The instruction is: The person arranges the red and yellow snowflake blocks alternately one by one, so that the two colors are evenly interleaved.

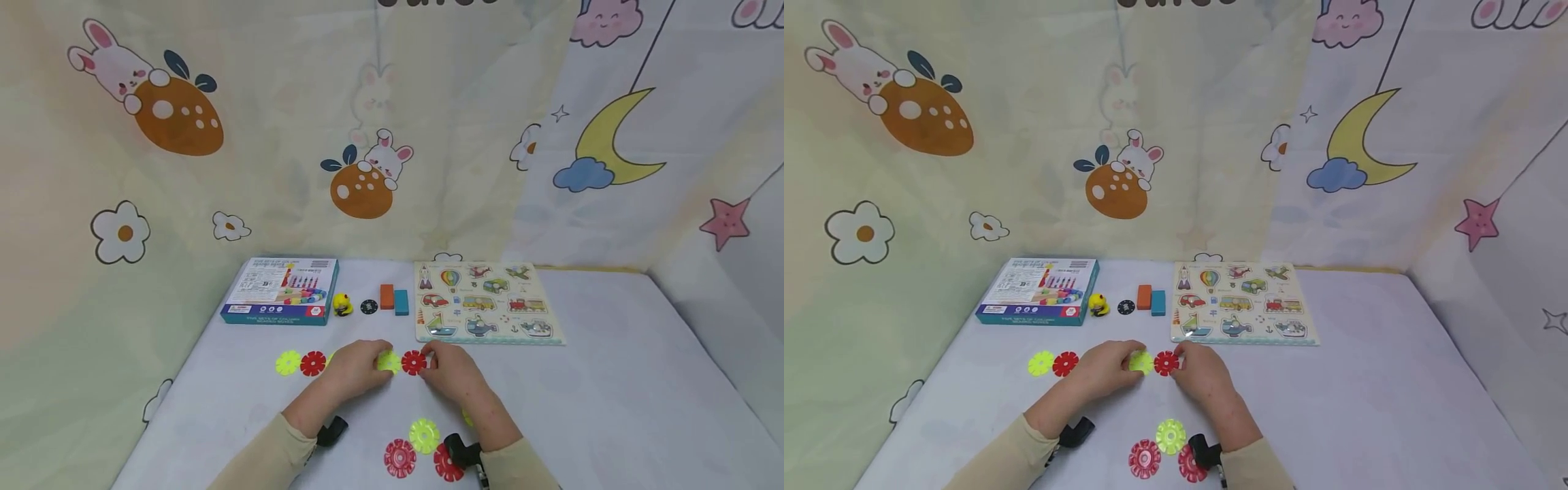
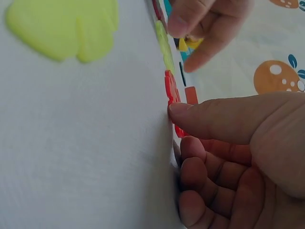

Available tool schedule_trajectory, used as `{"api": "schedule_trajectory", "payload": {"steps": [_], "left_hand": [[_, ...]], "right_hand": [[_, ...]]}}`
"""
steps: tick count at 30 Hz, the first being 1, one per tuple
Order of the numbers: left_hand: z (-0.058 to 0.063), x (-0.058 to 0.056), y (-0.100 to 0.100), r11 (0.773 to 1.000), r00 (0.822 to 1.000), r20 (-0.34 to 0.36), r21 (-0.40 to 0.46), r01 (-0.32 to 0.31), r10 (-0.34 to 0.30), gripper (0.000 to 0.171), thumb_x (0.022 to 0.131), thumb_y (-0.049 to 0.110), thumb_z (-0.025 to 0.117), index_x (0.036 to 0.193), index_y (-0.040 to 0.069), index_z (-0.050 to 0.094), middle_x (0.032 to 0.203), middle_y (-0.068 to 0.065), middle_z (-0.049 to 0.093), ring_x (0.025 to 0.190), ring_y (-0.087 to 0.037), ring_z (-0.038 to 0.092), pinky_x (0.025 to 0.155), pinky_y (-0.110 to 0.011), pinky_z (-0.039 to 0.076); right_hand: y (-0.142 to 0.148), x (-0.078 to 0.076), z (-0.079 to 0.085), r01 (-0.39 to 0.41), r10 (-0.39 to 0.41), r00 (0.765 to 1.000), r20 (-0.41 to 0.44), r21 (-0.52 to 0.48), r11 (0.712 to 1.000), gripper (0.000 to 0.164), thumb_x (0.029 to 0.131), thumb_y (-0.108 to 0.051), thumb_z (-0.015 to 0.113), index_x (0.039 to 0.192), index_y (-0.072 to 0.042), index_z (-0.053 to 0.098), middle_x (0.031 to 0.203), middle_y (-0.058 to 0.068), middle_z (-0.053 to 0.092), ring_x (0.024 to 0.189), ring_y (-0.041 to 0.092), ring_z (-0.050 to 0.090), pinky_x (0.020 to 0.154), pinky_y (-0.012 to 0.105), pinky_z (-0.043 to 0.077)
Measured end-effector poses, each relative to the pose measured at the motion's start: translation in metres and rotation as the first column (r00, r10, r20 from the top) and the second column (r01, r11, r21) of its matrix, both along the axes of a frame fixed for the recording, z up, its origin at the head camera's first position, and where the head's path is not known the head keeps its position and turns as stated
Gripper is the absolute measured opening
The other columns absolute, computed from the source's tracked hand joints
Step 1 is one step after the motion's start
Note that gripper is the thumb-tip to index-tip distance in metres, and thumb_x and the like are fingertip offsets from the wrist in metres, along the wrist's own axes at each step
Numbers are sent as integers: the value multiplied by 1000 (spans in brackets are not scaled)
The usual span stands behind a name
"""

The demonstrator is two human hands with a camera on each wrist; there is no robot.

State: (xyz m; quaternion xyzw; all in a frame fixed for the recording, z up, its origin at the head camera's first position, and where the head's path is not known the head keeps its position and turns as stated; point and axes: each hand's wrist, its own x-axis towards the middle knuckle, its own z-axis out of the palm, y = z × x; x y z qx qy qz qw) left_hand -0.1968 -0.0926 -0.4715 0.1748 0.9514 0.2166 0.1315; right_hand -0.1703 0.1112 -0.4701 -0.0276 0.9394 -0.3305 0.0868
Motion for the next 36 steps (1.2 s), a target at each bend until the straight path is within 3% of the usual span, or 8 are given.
{"api": "schedule_trajectory", "payload": {"steps": [6,10,22,29,36], "left_hand": [[7,-1,25,999,999,-5,-26,36,-36,59,76,42,75,128,20,59,107,3,65,90,-15,56,80,-39,47],[5,-1,33,998,998,-1,-28,63,-63,57,77,40,75,128,20,60,116,1,63,99,-16,56,81,-38,47],[-3,-3,30,993,996,21,80,82,-84,46,84,34,71,127,23,61,109,5,63,85,-10,50,72,-29,44],[-5,-6,26,993,996,35,89,79,-82,44,85,37,69,127,28,61,95,8,60,83,-11,49,70,-30,41],[-4,-6,21,991,995,47,104,81,-86,42,86,35,68,127,28,61,74,5,51,73,-12,48,62,-29,38]], "right_hand": [[0,1,1,8,-8,1000,0,-8,1000,35,78,-20,76,108,-10,62,67,1,51,61,16,48,54,28,40],[-1,2,1,1,-1,1000,-9,-2,1000,35,79,-20,76,108,-10,62,67,0,50,61,16,48,54,28,40],[13,5,12,-35,35,999,27,-16,999,36,82,-23,73,114,-12,61,69,1,51,60,16,47,54,29,38],[34,24,32,-67,68,997,22,-17,998,38,80,-27,75,115,-16,62,74,-2,52,66,15,49,57,30,42],[63,48,30,-28,25,997,69,38,999,39,73,-24,81,109,-17,66,80,-4,52,72,14,49,60,28,44]]}}
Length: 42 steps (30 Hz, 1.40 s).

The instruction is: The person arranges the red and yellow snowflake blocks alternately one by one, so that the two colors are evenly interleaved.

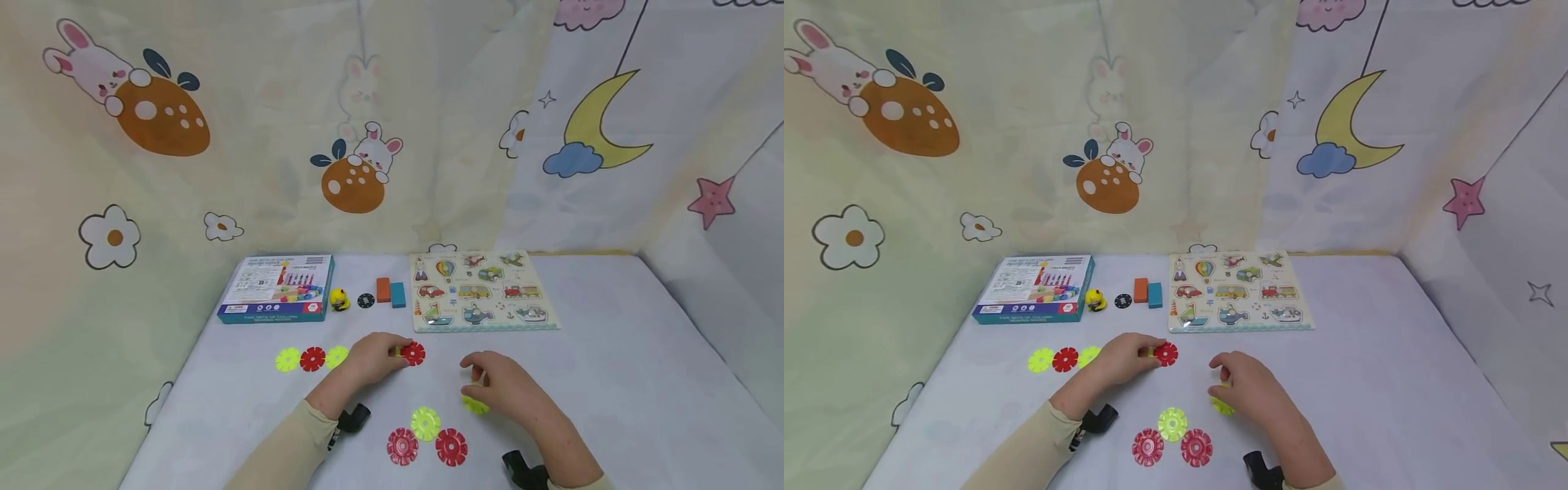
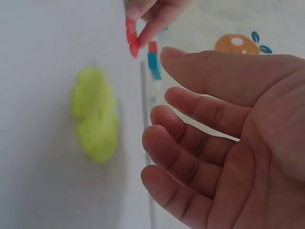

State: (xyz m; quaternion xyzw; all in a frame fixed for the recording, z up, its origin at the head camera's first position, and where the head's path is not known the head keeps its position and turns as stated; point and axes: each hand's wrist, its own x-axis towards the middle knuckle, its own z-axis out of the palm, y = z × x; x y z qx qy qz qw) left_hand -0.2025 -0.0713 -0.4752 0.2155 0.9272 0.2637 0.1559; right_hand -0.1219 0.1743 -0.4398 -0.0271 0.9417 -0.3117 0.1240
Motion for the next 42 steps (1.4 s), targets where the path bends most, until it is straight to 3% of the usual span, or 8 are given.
{"api": "schedule_trajectory", "payload": {"steps": [4,12,20,29,36,39,42], "left_hand": [[3,1,0,1000,1000,4,10,-12,12,42,86,34,68,127,27,61,73,4,51,72,-12,48,62,-30,38],[-6,-1,0,1000,1000,-12,23,-8,8,41,85,35,69,126,28,62,72,5,51,69,-12,48,60,-28,37],[-4,1,1,999,1000,-4,27,-23,23,42,84,36,70,124,28,63,72,6,52,70,-11,49,59,-27,39],[-3,2,1,999,1000,-7,23,-27,28,42,84,35,70,125,27,63,74,7,52,73,-12,48,61,-28,39],[-4,2,0,999,1000,-8,28,-30,30,42,84,35,70,125,27,63,74,8,53,73,-11,49,62,-28,40],[-4,1,0,999,999,-13,24,-31,31,42,84,36,70,125,27,63,73,7,53,72,-11,49,61,-28,40],[-4,1,1,999,999,-14,21,-29,30,42,84,35,70,125,27,62,73,7,52,72,-11,48,61,-28,39]], "right_hand": [[14,6,-8,-8,8,1000,18,38,999,43,68,-23,84,107,-18,66,85,-4,53,74,14,47,64,29,45],[21,4,-25,-60,57,998,40,75,995,42,65,-31,85,99,-18,64,76,-1,50,73,14,46,65,31,41],[15,4,-23,-33,27,997,77,79,996,40,62,-28,87,86,-14,59,77,1,48,74,16,46,65,32,42],[8,7,-6,-58,61,991,122,-34,998,31,67,-18,84,80,-15,56,70,2,52,67,16,50,60,31,43],[20,-3,27,-83,112,982,149,-189,978,41,75,-12,78,114,-16,63,80,4,57,63,18,59,59,33,48],[20,-12,38,-109,142,980,142,-220,969,41,78,-8,74,117,-16,65,87,6,54,68,18,60,62,34,49],[15,-22,41,-84,117,985,124,-249,965,38,79,-6,73,115,-16,65,88,9,52,69,20,62,62,34,49]]}}
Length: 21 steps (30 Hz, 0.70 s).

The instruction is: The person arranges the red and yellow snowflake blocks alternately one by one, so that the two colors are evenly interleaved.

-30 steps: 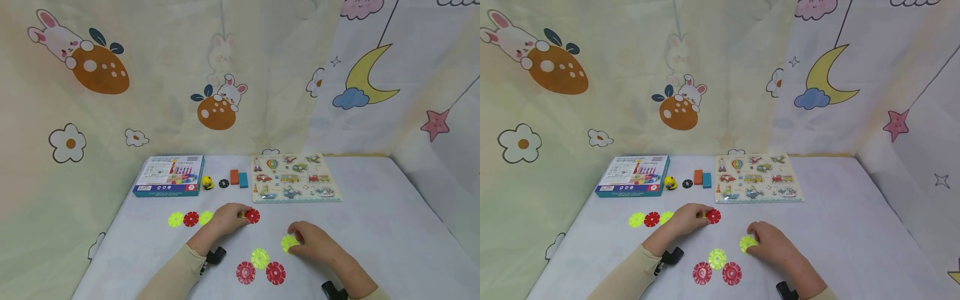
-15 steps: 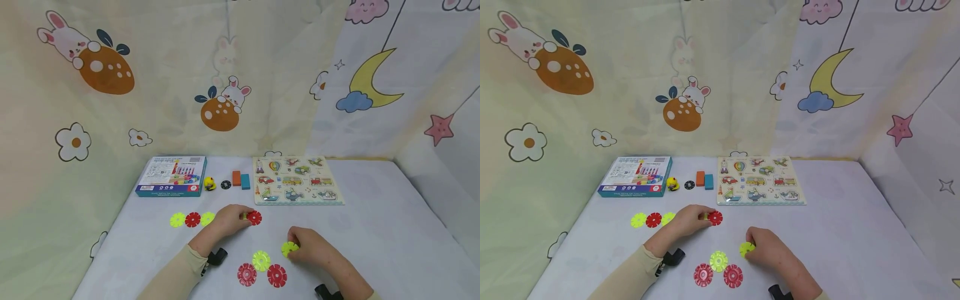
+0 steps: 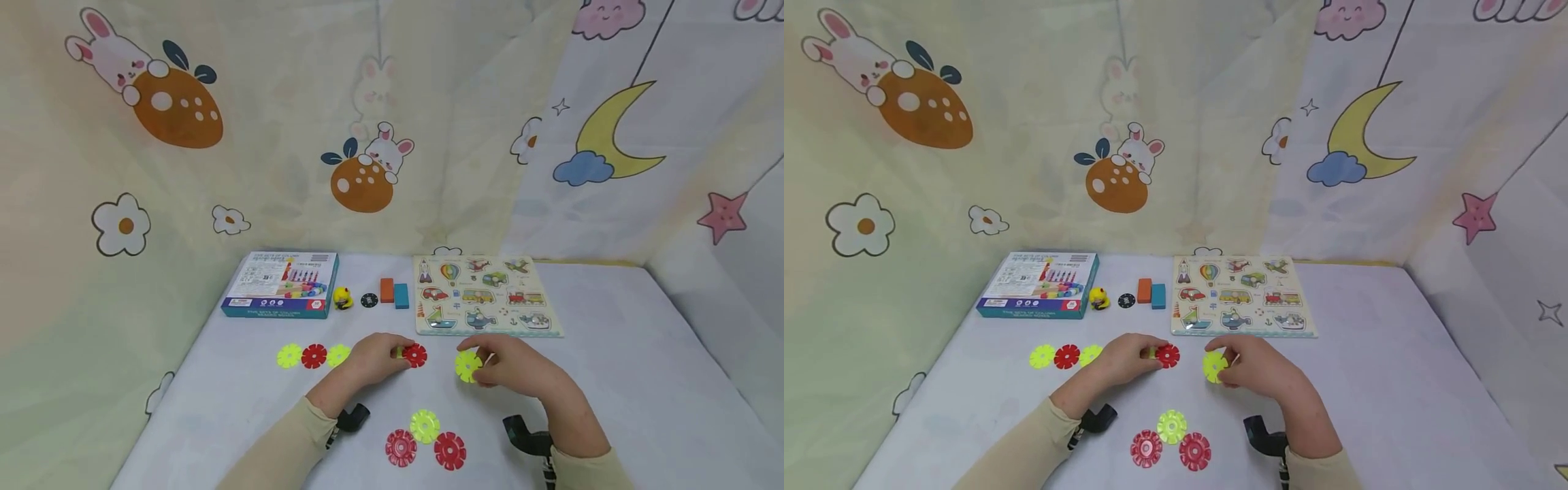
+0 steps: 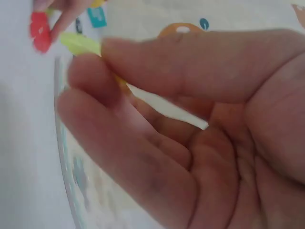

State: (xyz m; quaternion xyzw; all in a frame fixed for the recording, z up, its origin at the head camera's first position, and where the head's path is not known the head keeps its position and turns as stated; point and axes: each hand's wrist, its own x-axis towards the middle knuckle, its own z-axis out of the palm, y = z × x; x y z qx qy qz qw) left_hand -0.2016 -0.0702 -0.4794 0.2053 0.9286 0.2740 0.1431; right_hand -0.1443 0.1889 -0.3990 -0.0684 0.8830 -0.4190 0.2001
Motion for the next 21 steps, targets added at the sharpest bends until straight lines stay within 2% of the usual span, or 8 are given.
{"api": "schedule_trajectory", "payload": {"steps": [5,12,16,21], "left_hand": [[2,0,0,1000,1000,7,-2,-4,4,42,85,35,70,126,28,62,73,7,52,72,-11,48,61,-28,38],[6,3,2,1000,1000,11,-8,5,-5,43,84,34,70,126,26,62,74,8,53,74,-10,49,63,-28,40],[7,5,2,1000,1000,-5,-24,18,-18,44,84,34,70,127,25,61,82,10,56,77,-10,48,64,-27,41],[8,5,3,998,999,-33,-48,37,-39,45,85,34,69,128,22,60,82,10,57,77,-10,49,65,-27,41]], "right_hand": [[-19,-19,-19,104,-105,994,-27,-56,993,35,81,-7,71,116,-13,64,87,10,50,68,19,62,63,31,52],[-37,-29,-54,223,-219,973,-69,45,974,31,85,-16,69,115,-14,64,76,5,55,61,18,55,59,29,45],[-39,-29,-64,252,-241,963,-121,78,965,36,82,-19,72,117,-12,63,81,5,55,70,19,53,61,30,45],[-37,-27,-69,257,-220,952,-213,161,953,42,75,-17,78,114,-8,65,97,5,57,85,21,51,72,37,49]]}}
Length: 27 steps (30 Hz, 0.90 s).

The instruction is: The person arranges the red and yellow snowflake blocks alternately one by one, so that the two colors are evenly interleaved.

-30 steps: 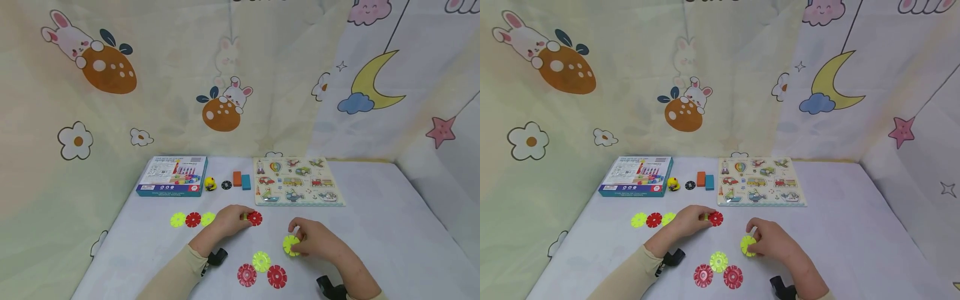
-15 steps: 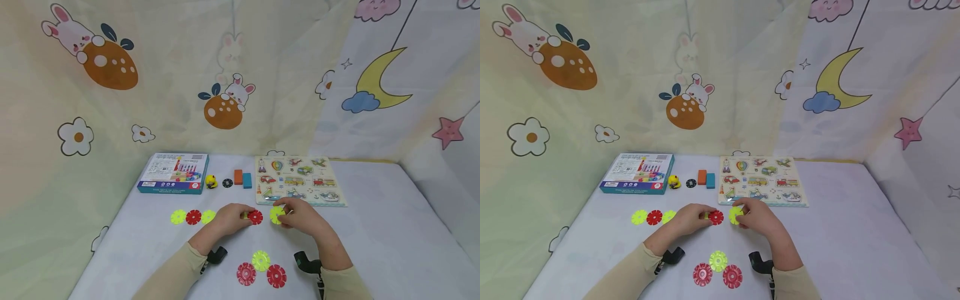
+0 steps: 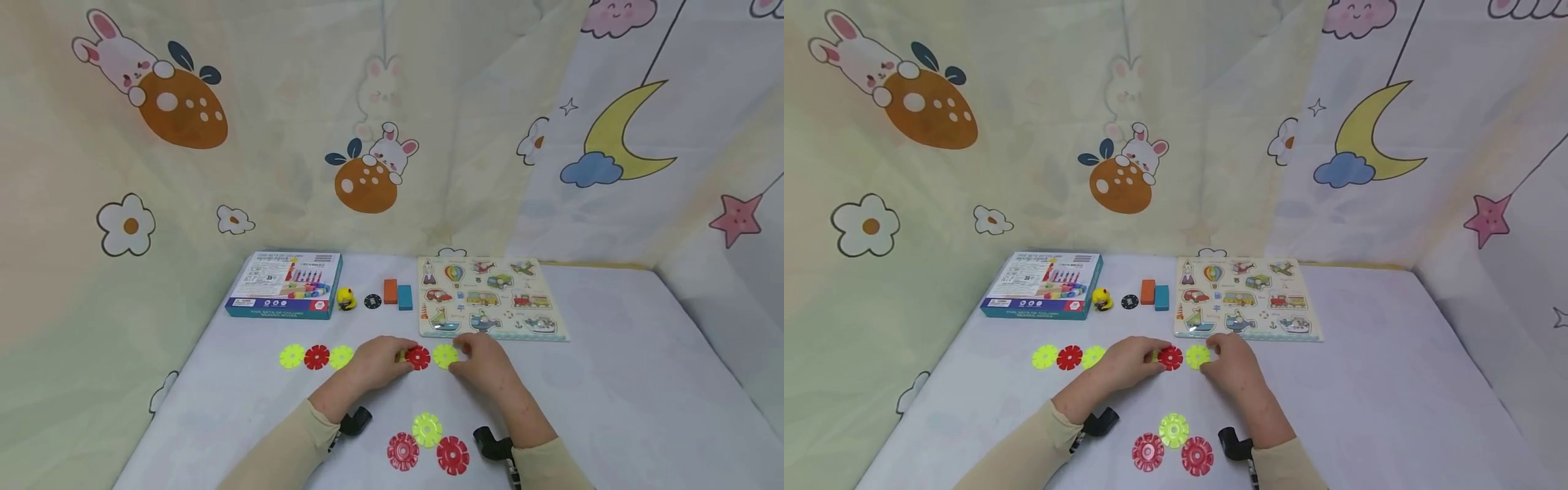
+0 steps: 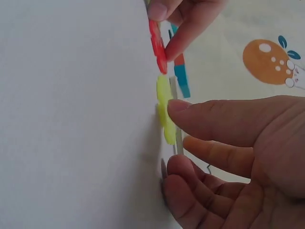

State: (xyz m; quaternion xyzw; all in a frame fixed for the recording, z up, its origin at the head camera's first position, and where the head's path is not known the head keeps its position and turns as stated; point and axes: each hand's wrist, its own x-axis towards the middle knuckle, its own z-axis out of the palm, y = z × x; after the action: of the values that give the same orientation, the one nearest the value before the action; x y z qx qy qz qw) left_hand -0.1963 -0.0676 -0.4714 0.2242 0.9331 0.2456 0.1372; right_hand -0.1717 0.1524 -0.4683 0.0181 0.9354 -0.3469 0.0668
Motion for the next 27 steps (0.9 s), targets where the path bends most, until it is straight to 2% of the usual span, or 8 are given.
{"api": "schedule_trajectory", "payload": {"steps": [3,8,14,19,24,27], "left_hand": [[2,2,1,1000,1000,-13,-14,6,-6,45,85,33,69,128,20,61,92,7,62,81,-11,51,69,-28,43],[3,4,4,997,999,-40,-74,-4,1,46,85,33,69,128,18,61,116,1,63,95,-14,56,82,-34,47],[1,4,11,985,996,-89,-171,-13,-2,48,85,37,69,129,19,59,117,1,64,102,-16,58,83,-36,48],[7,5,22,982,995,-103,-186,-20,1,51,84,39,69,130,20,58,118,1,63,104,-17,57,83,-37,47],[10,3,41,986,996,-87,-170,-1,-14,53,82,40,71,130,20,58,112,1,64,94,-15,56,77,-33,46],[7,0,50,988,995,-89,-151,20,-33,49,82,38,71,127,20,60,97,4,64,82,-12,53,70,-29,44]], "right_hand": [[1,0,-3,-13,14,1000,-15,17,1000,37,74,-15,79,109,-8,67,99,5,57,88,21,51,77,39,49],[-1,-1,-8,-17,18,1000,-24,20,1000,34,74,-16,80,105,-10,68,95,4,55,85,20,49,73,36,48],[0,0,-8,-10,11,1000,-25,27,1000,34,74,-17,80,105,-10,67,95,4,54,85,21,49,72,36,48],[1,0,-9,-11,12,1000,-24,25,1000,34,74,-18,80,105,-12,67,96,4,55,86,21,49,74,37,48],[2,-1,-9,-23,23,999,-29,24,999,34,74,-18,80,105,-12,66,96,4,54,85,21,49,76,37,46],[3,-1,-8,-36,37,999,-36,26,999,34,75,-18,80,106,-12,66,95,4,54,85,21,49,76,38,46]]}}
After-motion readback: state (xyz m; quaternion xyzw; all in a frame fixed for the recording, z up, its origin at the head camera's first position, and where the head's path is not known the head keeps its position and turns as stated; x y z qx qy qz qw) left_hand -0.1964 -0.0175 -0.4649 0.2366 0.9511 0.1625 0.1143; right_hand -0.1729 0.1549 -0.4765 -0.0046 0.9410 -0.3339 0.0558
